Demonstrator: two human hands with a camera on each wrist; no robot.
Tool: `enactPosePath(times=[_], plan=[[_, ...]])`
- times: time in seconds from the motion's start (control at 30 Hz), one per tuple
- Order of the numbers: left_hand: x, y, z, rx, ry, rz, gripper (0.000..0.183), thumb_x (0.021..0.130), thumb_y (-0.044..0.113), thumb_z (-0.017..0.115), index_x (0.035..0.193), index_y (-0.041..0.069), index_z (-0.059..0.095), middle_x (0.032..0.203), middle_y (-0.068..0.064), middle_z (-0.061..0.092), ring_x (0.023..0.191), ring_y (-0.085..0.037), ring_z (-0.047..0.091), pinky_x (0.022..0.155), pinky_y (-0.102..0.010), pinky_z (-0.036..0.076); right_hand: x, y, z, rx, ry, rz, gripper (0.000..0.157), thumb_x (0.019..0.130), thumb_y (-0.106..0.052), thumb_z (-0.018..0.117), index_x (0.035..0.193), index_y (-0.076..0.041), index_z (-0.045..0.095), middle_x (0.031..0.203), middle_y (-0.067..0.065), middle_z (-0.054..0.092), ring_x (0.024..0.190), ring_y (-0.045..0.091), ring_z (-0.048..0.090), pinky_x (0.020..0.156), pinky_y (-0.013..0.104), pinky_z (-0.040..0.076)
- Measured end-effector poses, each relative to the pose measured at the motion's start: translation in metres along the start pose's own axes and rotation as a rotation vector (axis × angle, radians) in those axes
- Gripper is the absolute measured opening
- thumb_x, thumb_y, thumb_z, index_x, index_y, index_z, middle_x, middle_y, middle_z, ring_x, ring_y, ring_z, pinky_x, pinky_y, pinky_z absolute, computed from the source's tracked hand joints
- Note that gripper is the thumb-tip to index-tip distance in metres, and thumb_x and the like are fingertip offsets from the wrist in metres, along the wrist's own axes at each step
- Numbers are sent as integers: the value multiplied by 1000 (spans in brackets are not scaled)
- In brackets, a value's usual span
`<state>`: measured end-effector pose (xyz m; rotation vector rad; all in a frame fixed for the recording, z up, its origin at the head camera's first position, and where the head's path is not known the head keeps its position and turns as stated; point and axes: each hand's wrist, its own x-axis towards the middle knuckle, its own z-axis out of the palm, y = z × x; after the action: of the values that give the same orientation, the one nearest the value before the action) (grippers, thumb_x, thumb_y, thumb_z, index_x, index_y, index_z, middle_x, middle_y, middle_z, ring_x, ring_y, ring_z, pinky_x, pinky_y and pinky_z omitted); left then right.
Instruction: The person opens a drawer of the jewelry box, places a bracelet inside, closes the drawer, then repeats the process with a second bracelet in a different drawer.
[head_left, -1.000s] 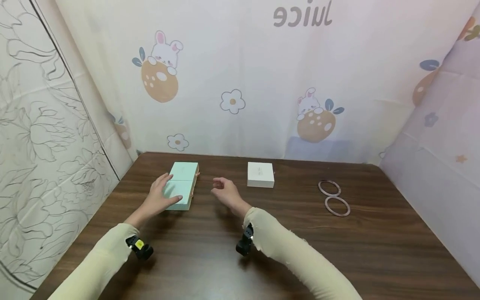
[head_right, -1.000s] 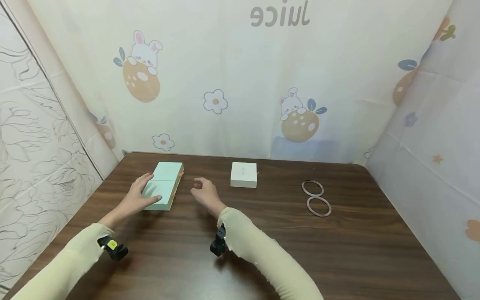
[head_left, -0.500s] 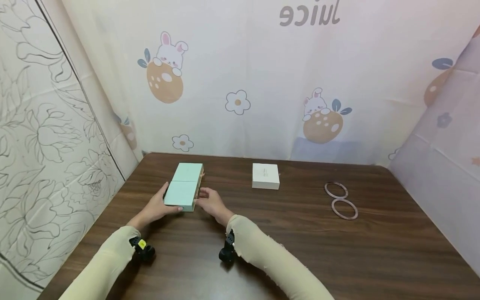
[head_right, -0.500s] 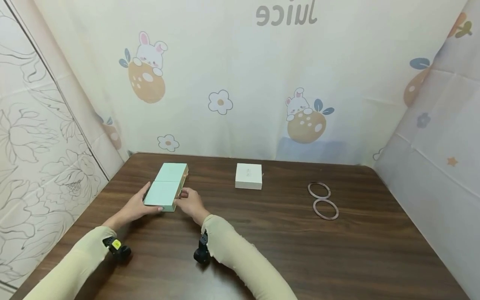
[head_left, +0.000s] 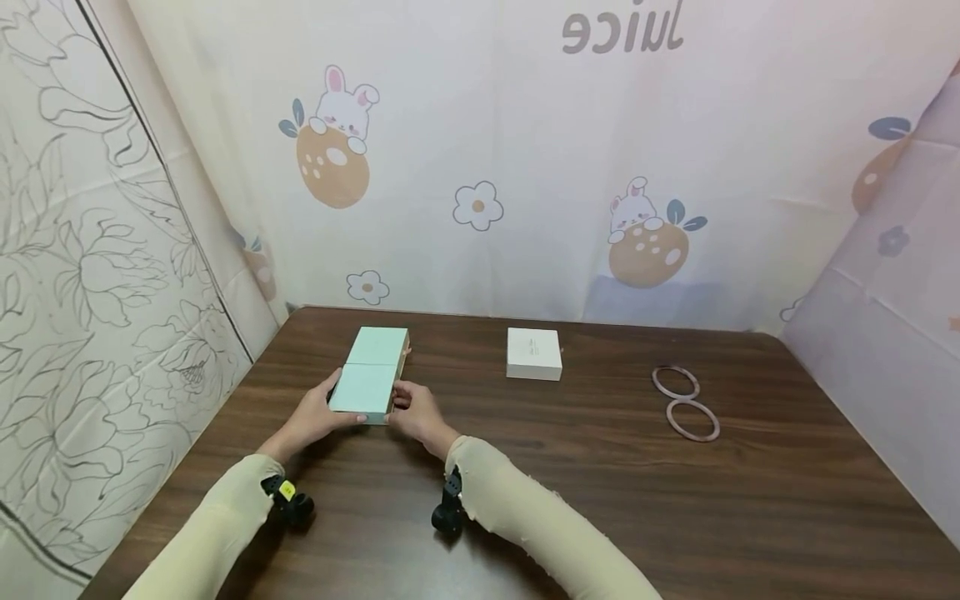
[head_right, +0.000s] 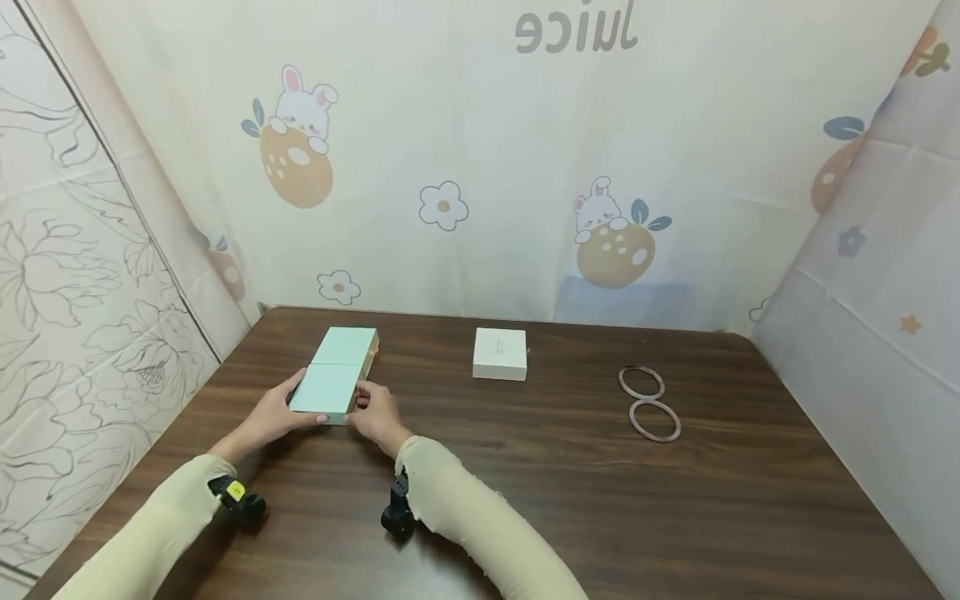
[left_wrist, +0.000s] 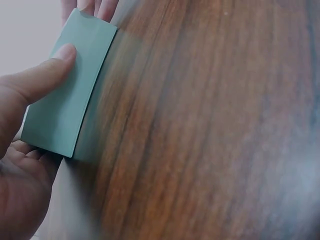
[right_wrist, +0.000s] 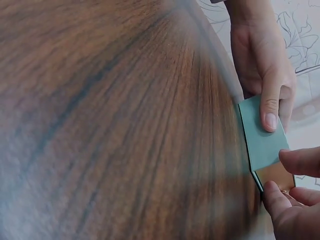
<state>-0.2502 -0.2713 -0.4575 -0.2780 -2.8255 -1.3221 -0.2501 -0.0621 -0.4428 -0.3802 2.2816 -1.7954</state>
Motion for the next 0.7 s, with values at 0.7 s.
enactPosePath(times=[0.7], plan=[[-10,29,4,34,48,-8,107,72,32,85,144,-15,20,143,-35,30,130,-44,35,101,-54,34,-19,-9,-15,52,-3,-5,53,81,13,66,131,4,54,114,14,62,108,28,57,79,30,51]])
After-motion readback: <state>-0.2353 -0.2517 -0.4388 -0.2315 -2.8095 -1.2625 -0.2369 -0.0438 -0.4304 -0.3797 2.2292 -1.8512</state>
